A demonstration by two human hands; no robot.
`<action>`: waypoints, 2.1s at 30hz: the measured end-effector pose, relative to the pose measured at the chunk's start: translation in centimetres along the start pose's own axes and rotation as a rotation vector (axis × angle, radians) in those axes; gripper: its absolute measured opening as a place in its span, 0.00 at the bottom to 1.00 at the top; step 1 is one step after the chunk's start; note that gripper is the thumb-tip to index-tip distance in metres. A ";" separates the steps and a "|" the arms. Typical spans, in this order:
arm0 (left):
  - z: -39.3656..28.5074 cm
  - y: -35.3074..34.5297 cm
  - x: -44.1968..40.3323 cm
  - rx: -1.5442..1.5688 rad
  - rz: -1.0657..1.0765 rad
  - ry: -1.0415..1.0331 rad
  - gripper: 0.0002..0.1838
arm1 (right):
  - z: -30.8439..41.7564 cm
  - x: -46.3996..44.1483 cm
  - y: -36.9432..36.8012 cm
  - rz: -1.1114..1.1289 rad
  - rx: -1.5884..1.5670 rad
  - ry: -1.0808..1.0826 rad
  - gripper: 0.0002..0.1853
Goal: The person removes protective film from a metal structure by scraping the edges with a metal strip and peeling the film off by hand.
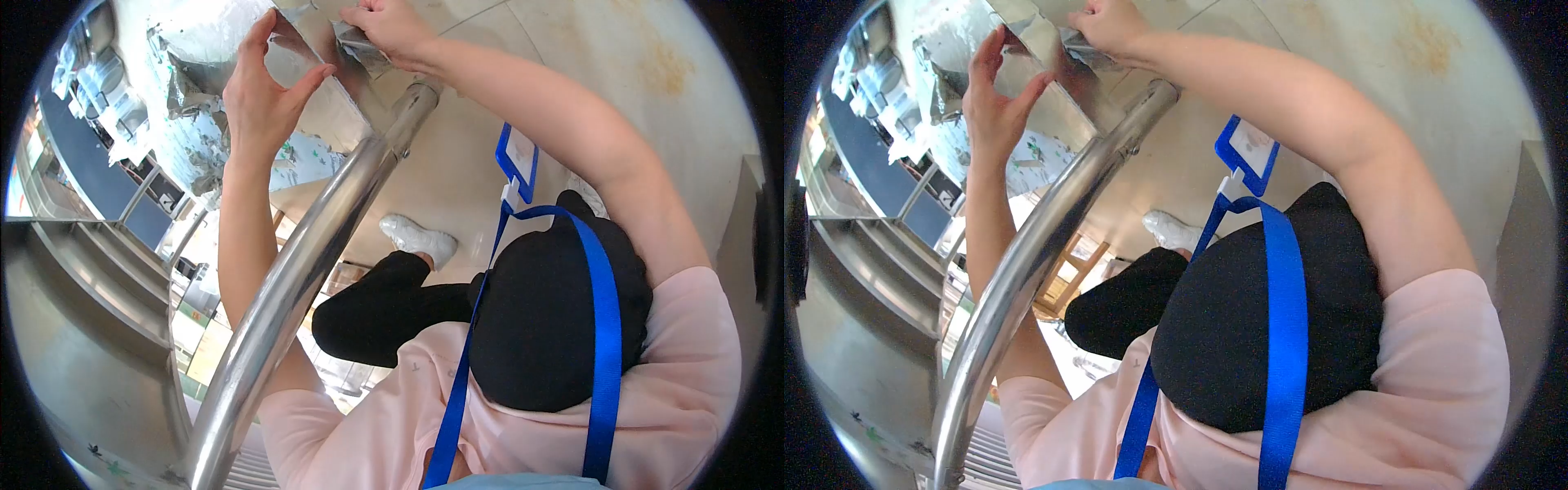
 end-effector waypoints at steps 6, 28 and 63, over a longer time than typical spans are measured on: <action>0.0 -0.3 0.1 0.008 -0.022 0.010 0.39 | 1.6 0.6 1.2 0.175 -0.206 -0.041 0.14; -0.6 -0.1 -0.2 0.027 0.006 0.036 0.38 | 3.0 0.4 1.7 0.312 -0.097 -0.441 0.08; 0.1 -0.2 0.0 0.009 0.003 -0.001 0.39 | 1.7 -0.3 1.7 0.536 -0.239 -0.576 0.03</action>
Point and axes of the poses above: each hand's wrist, its own x-axis away from the middle knuckle, its own y-axis out of the back of the hand, z = x × y, the point moved 1 cm from there along -x, towards the middle knuckle, and after that the axes turned 9 degrees about -y, right-handed, at the moved point
